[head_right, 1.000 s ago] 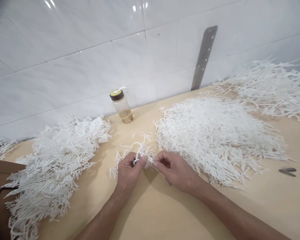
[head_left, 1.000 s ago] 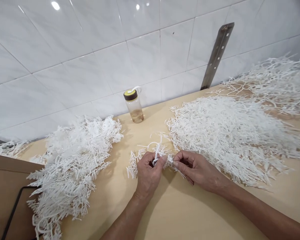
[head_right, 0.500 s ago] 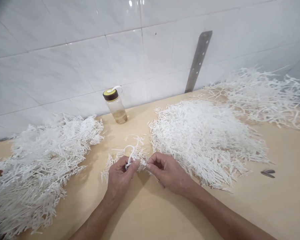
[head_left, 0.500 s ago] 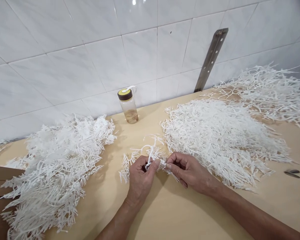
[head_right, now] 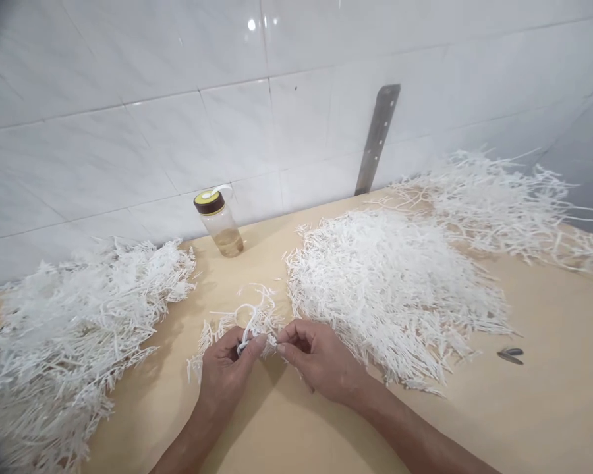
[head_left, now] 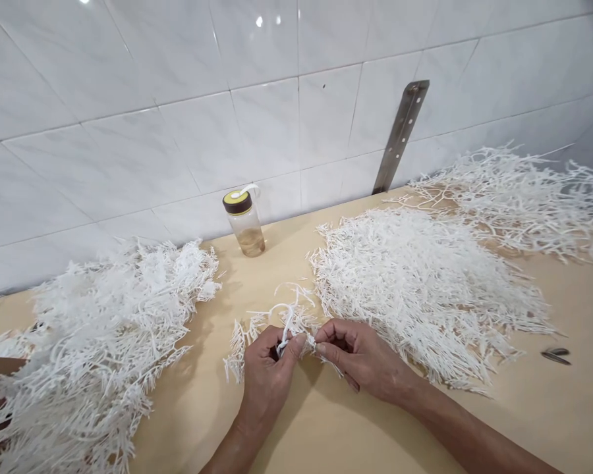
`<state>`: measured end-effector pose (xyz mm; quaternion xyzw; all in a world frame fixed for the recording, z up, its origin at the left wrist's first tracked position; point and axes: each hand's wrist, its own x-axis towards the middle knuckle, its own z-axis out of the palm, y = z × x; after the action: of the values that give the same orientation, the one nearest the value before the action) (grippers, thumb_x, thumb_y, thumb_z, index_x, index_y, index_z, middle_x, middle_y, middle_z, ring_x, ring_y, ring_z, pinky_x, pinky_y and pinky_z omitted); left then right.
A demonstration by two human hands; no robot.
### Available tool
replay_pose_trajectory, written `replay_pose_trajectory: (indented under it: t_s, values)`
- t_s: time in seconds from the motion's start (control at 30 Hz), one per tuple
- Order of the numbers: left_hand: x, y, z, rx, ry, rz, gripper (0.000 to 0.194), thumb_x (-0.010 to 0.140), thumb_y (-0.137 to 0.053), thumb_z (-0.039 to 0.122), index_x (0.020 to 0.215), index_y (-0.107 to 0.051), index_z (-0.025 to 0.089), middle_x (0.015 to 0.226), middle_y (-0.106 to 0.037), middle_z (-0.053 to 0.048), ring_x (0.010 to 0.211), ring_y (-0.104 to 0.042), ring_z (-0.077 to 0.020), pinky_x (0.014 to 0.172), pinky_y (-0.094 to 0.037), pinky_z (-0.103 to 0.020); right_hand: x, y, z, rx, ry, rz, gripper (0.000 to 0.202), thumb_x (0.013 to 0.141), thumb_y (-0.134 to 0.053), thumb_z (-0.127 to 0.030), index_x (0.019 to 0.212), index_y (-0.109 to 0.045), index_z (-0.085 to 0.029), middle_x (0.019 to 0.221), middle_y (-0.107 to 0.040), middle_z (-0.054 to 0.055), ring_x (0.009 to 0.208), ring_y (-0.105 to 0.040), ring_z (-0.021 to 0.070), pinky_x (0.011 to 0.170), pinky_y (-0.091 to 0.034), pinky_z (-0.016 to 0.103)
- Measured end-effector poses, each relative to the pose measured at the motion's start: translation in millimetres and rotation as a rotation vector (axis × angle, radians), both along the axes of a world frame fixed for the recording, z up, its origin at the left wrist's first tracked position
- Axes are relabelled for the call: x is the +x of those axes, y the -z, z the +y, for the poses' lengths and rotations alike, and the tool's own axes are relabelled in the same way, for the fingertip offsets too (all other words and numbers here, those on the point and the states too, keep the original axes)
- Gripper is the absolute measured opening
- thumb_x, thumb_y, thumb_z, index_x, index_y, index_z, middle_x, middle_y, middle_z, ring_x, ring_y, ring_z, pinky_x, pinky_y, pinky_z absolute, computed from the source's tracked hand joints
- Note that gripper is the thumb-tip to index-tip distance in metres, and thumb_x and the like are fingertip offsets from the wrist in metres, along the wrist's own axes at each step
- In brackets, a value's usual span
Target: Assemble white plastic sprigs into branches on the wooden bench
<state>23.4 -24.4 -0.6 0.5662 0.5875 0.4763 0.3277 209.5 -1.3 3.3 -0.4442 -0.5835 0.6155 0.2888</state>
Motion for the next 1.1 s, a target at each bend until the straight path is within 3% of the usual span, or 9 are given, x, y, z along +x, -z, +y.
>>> replay_pose_trajectory:
  t_s: [0.23, 0.5, 0.8, 1.03, 1.1]
  values:
    - [-1, -0.8, 0, -0.002, 0.002, 0.060, 0.033, 0.083, -0.066, 0.042, 0.061, -0.060, 0.017, 0.058, -0.047, 0.003, 0.056, -0.041, -0.0113, 0.053, -0.032, -0.022, -6, 3.6, -4, 0.208, 0.032, -0.060, 0.010, 0.089, -0.056, -0.022, 0.080, -0.056, -0.019, 0.067, -0.050, -0.004, 0.062, -0.044, 0.0101, 0.056, -0.036, 0.023]
    - [-1, 0.5, 2, -0.021, -0.053, 0.030, 0.039, 0.080, -0.067, 0.047, 0.056, -0.058, 0.018, 0.056, -0.043, 0.003, 0.055, -0.037, -0.0114, 0.052, -0.031, -0.023, -13, 4.0, -6, 0.271, 0.062, -0.087, 0.007, 0.083, -0.054, -0.015, 0.079, -0.051, -0.020, 0.064, -0.046, -0.006, 0.057, -0.042, 0.0091, 0.054, -0.035, 0.022]
    - [-3, -4.0, 4, -0.167, -0.132, -0.041, 0.041, 0.075, -0.069, 0.055, 0.062, -0.055, 0.019, 0.053, -0.035, 0.006, 0.052, -0.031, -0.0104, 0.049, -0.027, -0.023, -22, 16.0, -20, 0.718, 0.177, -0.180, 0.015, 0.080, -0.049, -0.008, 0.085, -0.045, -0.021, 0.073, -0.046, -0.004, 0.061, -0.044, 0.0096, 0.058, -0.037, 0.023]
    - [-2, -5.6, 6, -0.074, -0.116, 0.065, 0.040, 0.076, -0.068, 0.053, 0.059, -0.057, 0.018, 0.059, -0.044, 0.003, 0.056, -0.039, -0.0118, 0.053, -0.033, -0.022, -20, 18.4, -15, 0.531, 0.371, -0.064, 0.005, 0.089, -0.052, -0.018, 0.085, -0.050, -0.021, 0.064, -0.045, -0.006, 0.055, -0.043, 0.0092, 0.052, -0.038, 0.022]
    - [-3, -6.6, 6, -0.062, -0.094, 0.066, 0.040, 0.076, -0.068, 0.053, 0.059, -0.058, 0.018, 0.060, -0.048, 0.002, 0.057, -0.043, -0.0127, 0.054, -0.036, -0.022, -16, 13.4, -10, 0.544, 0.389, -0.068, 0.006, 0.091, -0.052, -0.020, 0.085, -0.053, -0.021, 0.064, -0.047, -0.005, 0.054, -0.044, 0.0092, 0.052, -0.039, 0.022]
